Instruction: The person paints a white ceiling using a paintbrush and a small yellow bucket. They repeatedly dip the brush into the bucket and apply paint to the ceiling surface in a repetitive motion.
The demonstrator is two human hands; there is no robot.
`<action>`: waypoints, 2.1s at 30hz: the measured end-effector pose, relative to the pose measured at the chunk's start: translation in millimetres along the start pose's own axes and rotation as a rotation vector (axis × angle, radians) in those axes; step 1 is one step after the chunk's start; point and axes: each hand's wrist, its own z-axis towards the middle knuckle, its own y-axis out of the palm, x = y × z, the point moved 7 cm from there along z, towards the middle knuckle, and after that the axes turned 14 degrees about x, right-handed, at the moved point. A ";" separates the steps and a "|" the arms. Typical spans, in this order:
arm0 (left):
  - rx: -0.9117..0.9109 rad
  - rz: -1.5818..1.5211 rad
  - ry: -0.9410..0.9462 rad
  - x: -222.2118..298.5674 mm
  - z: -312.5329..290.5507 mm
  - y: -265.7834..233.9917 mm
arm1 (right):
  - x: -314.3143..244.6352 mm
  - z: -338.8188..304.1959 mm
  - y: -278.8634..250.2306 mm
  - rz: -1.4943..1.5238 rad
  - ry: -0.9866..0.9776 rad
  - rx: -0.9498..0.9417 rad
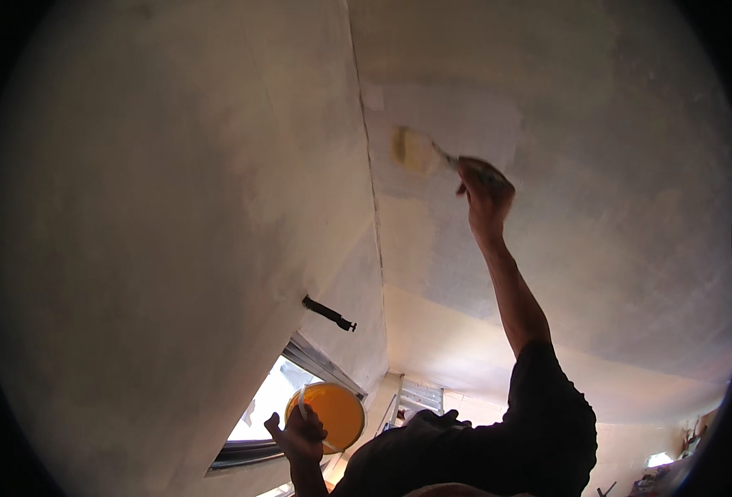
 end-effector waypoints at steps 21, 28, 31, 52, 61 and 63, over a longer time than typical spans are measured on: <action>0.119 0.021 0.023 -11.7 1.9 -17.3 | 31.0 76.7 129.2 0.254 0.194 0.201; -0.098 0.100 0.009 -10.7 12.7 -1.4 | 39.5 87.0 105.0 0.058 0.014 0.234; -0.069 0.127 0.009 -11.3 15.0 -1.0 | 30.6 90.4 51.2 0.035 0.021 0.302; -0.159 0.065 -0.098 -34.7 16.2 -11.8 | -20.1 69.8 -67.0 0.067 0.128 0.361; 0.060 0.001 -0.051 -31.7 -0.3 -28.9 | 34.2 74.8 121.6 0.111 0.088 0.239; 0.039 -0.002 -0.044 -30.5 4.0 -33.1 | 31.7 74.8 129.3 0.092 -0.036 0.264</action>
